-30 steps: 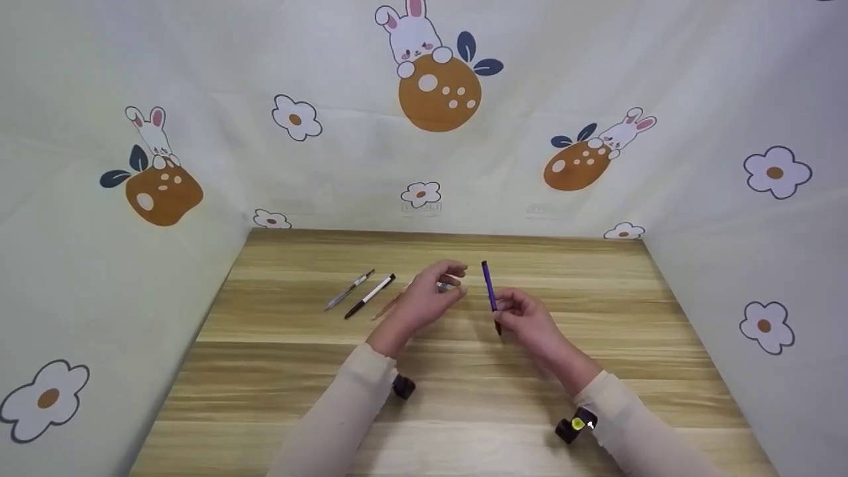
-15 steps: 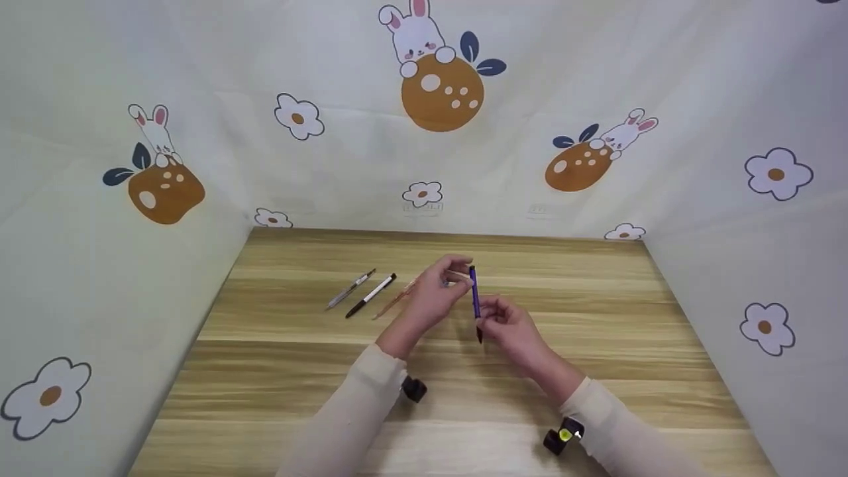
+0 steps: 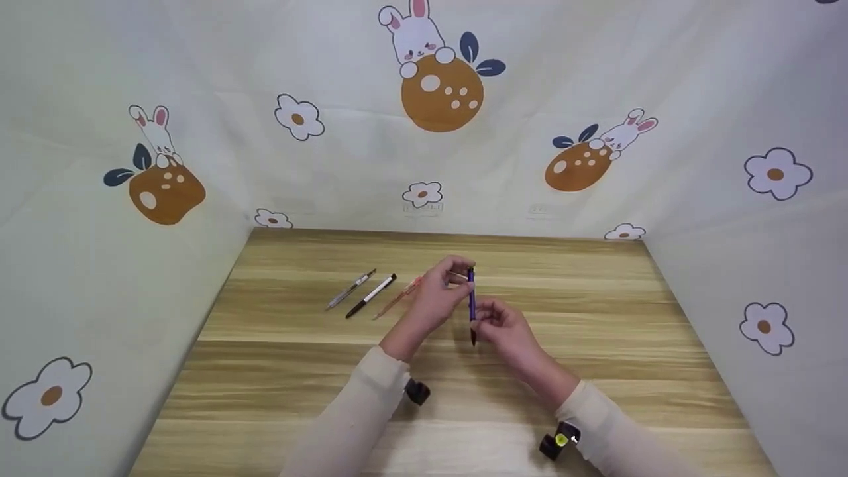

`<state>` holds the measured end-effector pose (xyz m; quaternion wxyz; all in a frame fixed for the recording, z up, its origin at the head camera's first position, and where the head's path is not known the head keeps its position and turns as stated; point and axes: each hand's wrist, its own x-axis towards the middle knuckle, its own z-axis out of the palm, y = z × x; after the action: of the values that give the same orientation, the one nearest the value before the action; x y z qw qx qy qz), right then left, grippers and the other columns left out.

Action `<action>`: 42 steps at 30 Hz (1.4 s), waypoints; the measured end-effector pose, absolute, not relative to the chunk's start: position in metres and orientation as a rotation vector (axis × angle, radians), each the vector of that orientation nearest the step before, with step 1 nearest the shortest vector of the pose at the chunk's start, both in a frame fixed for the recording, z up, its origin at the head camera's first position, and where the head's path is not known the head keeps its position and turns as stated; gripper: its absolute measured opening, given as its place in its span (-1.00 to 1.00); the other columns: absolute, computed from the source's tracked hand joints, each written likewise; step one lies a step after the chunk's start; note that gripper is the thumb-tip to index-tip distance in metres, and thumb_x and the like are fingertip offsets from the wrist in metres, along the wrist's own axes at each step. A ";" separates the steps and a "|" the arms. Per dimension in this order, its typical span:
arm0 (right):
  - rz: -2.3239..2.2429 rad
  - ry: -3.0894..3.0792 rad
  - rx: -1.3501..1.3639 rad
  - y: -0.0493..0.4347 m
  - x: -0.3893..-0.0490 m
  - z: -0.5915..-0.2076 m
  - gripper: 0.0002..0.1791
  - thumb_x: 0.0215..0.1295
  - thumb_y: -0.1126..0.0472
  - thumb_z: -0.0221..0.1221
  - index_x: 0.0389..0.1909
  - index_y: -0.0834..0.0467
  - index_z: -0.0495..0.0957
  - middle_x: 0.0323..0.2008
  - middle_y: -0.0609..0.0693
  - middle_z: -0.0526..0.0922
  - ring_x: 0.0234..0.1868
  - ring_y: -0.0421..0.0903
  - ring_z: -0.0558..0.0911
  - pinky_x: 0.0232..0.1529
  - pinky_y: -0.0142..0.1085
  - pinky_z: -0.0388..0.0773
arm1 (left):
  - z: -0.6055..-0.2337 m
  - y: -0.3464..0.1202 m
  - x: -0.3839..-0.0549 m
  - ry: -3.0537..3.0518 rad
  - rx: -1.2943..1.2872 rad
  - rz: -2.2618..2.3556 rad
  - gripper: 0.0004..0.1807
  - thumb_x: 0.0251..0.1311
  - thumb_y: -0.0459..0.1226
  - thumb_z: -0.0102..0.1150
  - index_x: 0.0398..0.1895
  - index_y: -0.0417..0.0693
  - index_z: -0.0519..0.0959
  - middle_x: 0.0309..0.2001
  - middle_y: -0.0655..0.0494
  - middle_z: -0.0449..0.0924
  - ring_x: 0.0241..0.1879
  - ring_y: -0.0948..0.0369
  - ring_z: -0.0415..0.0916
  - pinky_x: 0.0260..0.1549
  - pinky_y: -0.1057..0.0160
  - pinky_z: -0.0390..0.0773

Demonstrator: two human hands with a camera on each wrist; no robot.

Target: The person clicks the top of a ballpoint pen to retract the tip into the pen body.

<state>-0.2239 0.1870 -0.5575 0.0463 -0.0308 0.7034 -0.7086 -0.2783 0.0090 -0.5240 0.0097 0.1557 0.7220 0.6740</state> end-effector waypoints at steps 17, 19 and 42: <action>-2.149 2.186 -0.097 0.184 -0.220 -0.554 -0.62 0.32 0.57 0.24 0.15 0.49 0.59 -0.19 0.09 0.68 -0.11 -0.08 0.67 -0.10 -0.35 0.70 | -0.524 0.015 -0.277 2.261 0.495 2.173 -0.67 0.38 -0.52 0.35 0.17 -0.19 0.70 0.02 -0.11 0.73 -0.07 0.10 0.67 -0.12 0.25 0.66; -2.146 2.195 -0.097 0.184 -0.220 -0.553 -0.63 0.32 0.57 0.24 0.15 0.50 0.59 -0.19 0.09 0.68 -0.11 -0.07 0.67 -0.09 -0.35 0.70 | -0.524 0.016 -0.277 2.260 0.499 2.180 -0.67 0.37 -0.52 0.35 0.15 -0.18 0.71 -0.02 -0.09 0.73 -0.10 0.12 0.67 -0.13 0.25 0.65; -2.182 2.224 -0.146 0.185 -0.219 -0.551 -0.70 0.29 0.61 0.25 0.04 0.46 0.62 -0.22 0.09 0.68 -0.17 -0.13 0.66 -0.14 -0.36 0.68 | -0.521 0.018 -0.276 2.270 0.493 2.180 -0.73 0.32 -0.47 0.31 0.06 -0.14 0.69 -0.13 0.07 0.69 -0.17 0.18 0.63 -0.14 0.25 0.62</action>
<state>-0.2194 0.1849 -0.5512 0.0114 -0.0469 0.7131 -0.6994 -0.2760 0.0179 -0.5208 -0.0219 0.1547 0.7124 0.6842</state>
